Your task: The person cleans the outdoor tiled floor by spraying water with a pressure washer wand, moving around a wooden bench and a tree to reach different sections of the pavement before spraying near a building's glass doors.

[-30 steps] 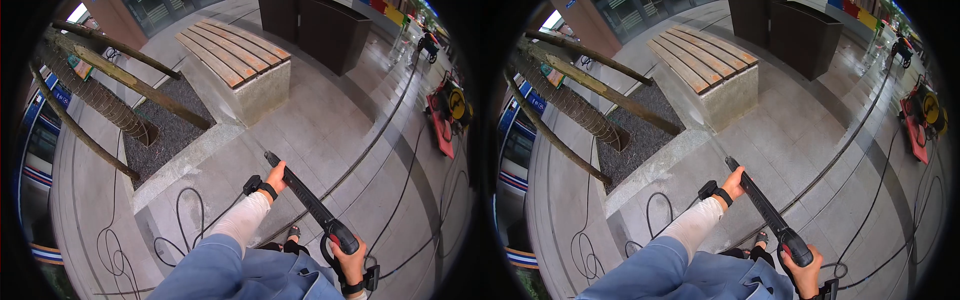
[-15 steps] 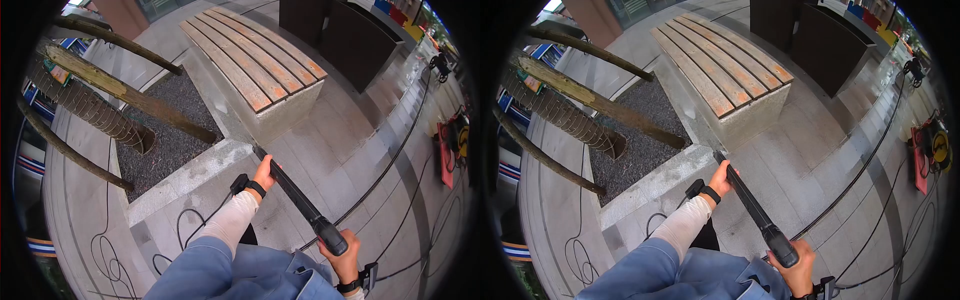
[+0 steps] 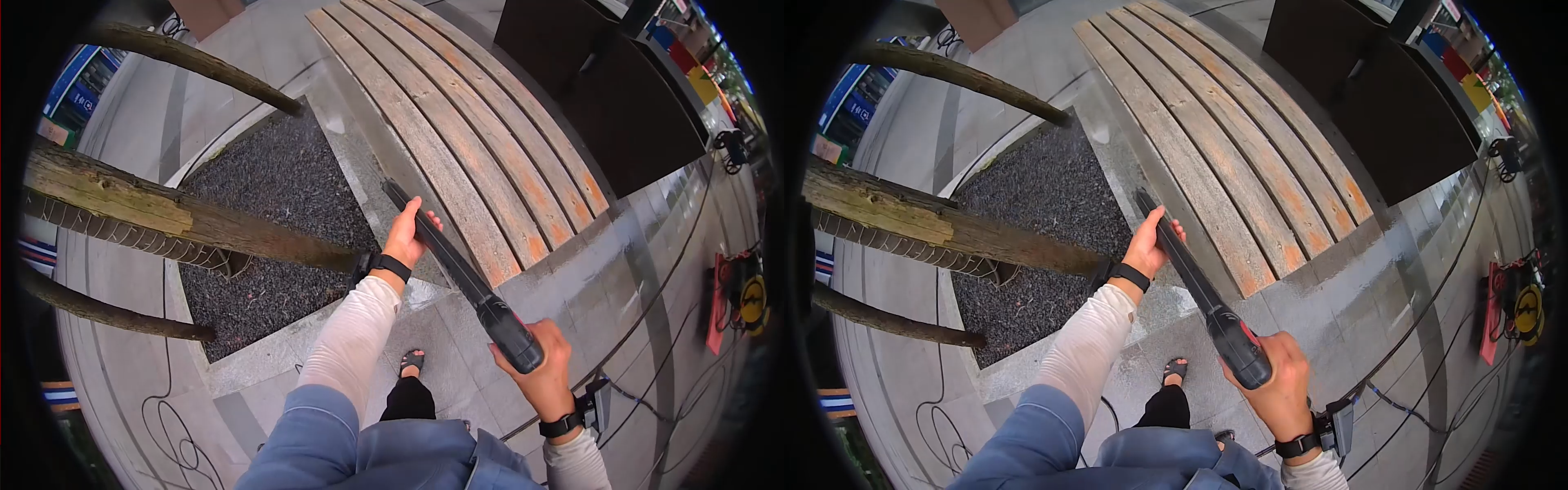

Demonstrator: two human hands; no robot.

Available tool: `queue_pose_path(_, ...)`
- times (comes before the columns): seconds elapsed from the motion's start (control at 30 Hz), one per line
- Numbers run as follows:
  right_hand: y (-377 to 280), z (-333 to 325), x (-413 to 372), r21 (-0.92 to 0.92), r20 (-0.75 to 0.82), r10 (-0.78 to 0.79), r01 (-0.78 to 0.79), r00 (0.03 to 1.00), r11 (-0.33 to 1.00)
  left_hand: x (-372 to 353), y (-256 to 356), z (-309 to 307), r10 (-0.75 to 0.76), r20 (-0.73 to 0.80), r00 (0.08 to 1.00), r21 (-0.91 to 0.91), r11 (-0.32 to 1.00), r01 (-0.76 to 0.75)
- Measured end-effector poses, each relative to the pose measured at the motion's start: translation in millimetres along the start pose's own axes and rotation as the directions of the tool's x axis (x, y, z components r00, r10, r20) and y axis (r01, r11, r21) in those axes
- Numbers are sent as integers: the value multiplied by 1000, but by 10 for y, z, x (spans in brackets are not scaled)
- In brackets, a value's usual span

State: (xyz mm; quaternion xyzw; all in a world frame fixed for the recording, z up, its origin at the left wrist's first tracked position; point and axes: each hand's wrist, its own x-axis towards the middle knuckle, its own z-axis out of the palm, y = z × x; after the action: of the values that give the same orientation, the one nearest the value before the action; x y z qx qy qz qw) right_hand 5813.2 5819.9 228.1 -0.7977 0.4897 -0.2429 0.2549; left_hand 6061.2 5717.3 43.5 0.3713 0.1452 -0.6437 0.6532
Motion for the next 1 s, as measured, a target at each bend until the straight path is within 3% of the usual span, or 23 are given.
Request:
queue_pose_path(0.1,-41,370,518,4,-77,-65,65,995,998,46,410,265,42,25,999,51,998,-43)
queue_pose_path(0.27,-223,691,1015,131,-140,-26,44,990,990,-41,809,540,99,223,970,132,983,-130)
queue_pose_path(0.33,-200,635,897,129,-99,-1,14,995,992,-120,752,548,120,215,969,140,978,-152)
queue_pose_path(0.47,-161,160,145,81,-11,192,-190,981,978,-416,182,377,-52,73,996,183,982,38)
queue_pose_path(0.63,-312,10,-277,-26,29,254,-254,967,967,-570,-387,71,-214,-55,975,172,960,220)
queue_pose_path(0.87,-206,519,216,170,-48,190,-179,981,969,-181,358,198,29,-43,999,289,957,-15)
queue_pose_path(0.97,-115,462,-9,197,-102,164,-142,981,970,-128,304,126,32,-43,999,314,949,-17)
queue_pose_path(1.0,-89,435,-138,195,-105,172,-150,979,969,-45,206,-2,-22,-65,998,225,974,36)
